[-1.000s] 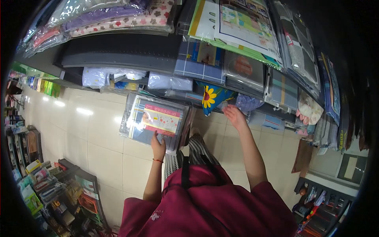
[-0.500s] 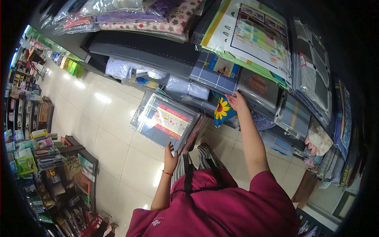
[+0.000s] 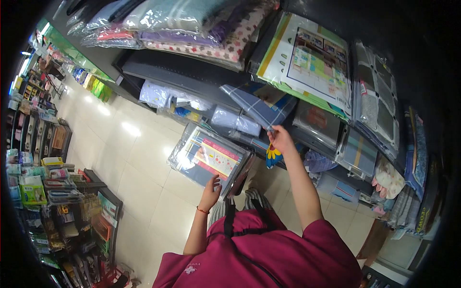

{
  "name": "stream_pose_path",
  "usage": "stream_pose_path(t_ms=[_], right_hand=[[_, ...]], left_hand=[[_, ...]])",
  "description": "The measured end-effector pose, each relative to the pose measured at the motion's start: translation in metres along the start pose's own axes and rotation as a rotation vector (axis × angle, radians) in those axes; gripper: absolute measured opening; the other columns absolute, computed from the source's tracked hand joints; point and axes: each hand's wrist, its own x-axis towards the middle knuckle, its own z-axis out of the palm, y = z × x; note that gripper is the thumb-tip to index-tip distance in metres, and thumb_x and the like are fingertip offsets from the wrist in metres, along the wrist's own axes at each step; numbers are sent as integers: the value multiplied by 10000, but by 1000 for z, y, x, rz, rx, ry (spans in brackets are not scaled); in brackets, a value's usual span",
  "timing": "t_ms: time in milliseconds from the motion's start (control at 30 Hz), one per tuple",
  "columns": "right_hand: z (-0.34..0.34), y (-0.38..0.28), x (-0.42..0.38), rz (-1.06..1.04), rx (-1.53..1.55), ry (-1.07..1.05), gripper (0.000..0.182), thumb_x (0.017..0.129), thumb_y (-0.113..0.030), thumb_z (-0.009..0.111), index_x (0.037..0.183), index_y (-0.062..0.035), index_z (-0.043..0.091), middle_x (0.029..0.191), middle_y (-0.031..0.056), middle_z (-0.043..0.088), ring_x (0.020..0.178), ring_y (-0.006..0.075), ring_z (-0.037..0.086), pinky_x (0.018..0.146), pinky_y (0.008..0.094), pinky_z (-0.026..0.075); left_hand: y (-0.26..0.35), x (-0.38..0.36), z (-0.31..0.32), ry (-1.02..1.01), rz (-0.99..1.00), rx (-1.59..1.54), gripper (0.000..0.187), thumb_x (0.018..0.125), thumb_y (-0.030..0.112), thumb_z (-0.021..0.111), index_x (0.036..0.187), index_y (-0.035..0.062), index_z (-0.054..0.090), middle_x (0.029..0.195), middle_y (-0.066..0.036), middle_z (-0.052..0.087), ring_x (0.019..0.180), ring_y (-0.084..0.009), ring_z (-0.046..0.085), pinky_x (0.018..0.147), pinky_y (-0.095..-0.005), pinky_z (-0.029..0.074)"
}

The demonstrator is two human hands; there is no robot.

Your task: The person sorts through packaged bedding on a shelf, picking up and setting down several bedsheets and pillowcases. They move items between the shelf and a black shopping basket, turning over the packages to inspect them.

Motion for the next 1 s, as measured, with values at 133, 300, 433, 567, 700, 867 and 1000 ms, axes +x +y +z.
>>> stream_pose_path(t_ms=[133, 300, 433, 567, 700, 867, 1000], right_hand=[[19, 34, -57, -76, 23, -34, 193, 713, -60, 569, 886, -95, 491, 778, 31, 518, 617, 166, 513, 498, 227, 442], [42, 84, -142, -1, -389, -380, 650, 670, -63, 569, 1235, -80, 250, 979, 66, 480, 656, 199, 538, 530, 307, 472], [46, 107, -165, 141, -635, -473, 664, 654, -34, 589, 1231, -21, 261, 1031, 94, 473, 771, 194, 548, 603, 302, 471], [53, 127, -175, -6, -787, -422, 614, 703, -53, 576, 1239, -5, 281, 1140, 98, 444, 993, 170, 470, 816, 286, 392], [61, 140, -178, -92, -743, -204, 496, 785, -102, 530, 1221, 15, 325, 1170, 92, 438, 1058, 163, 430, 895, 278, 327], [38, 138, -172, -172, -718, 355, 459, 823, -169, 522, 1199, 39, 361, 1159, 95, 458, 1039, 170, 444, 872, 267, 338], [11, 111, -195, -198, -912, 443, 426, 819, -168, 531, 1161, 46, 394, 1100, 105, 494, 984, 158, 474, 824, 254, 364]], left_hand=[[10, 18, -41, -46, 33, -454, 392, 859, 217, 451, 1192, 27, 367, 1067, -144, 515, 964, -216, 522, 854, -304, 387], [36, 28, -116, -232, -147, -1225, 607, 841, 507, 333, 1231, 41, 334, 1147, -135, 480, 1027, -254, 497, 825, -398, 416], [31, 18, -147, -211, -51, -1048, 537, 811, 353, 500, 1208, 27, 344, 1123, -114, 486, 1027, -209, 487, 851, -339, 411], [30, -14, -156, -143, -75, -860, 565, 759, 143, 598, 1226, 23, 303, 1103, -99, 491, 998, -176, 491, 845, -306, 408], [29, -39, -155, -192, -143, -895, 594, 745, 137, 625, 1223, 22, 293, 1100, -107, 487, 985, -165, 491, 833, -296, 414], [36, -57, -98, -203, -86, -779, 586, 756, 158, 618, 1213, 6, 283, 1081, -116, 481, 986, -167, 470, 826, -286, 408], [14, -64, -43, -216, -67, -731, 560, 763, 149, 604, 1202, 12, 285, 1059, -103, 478, 984, -167, 466, 840, -292, 392]])
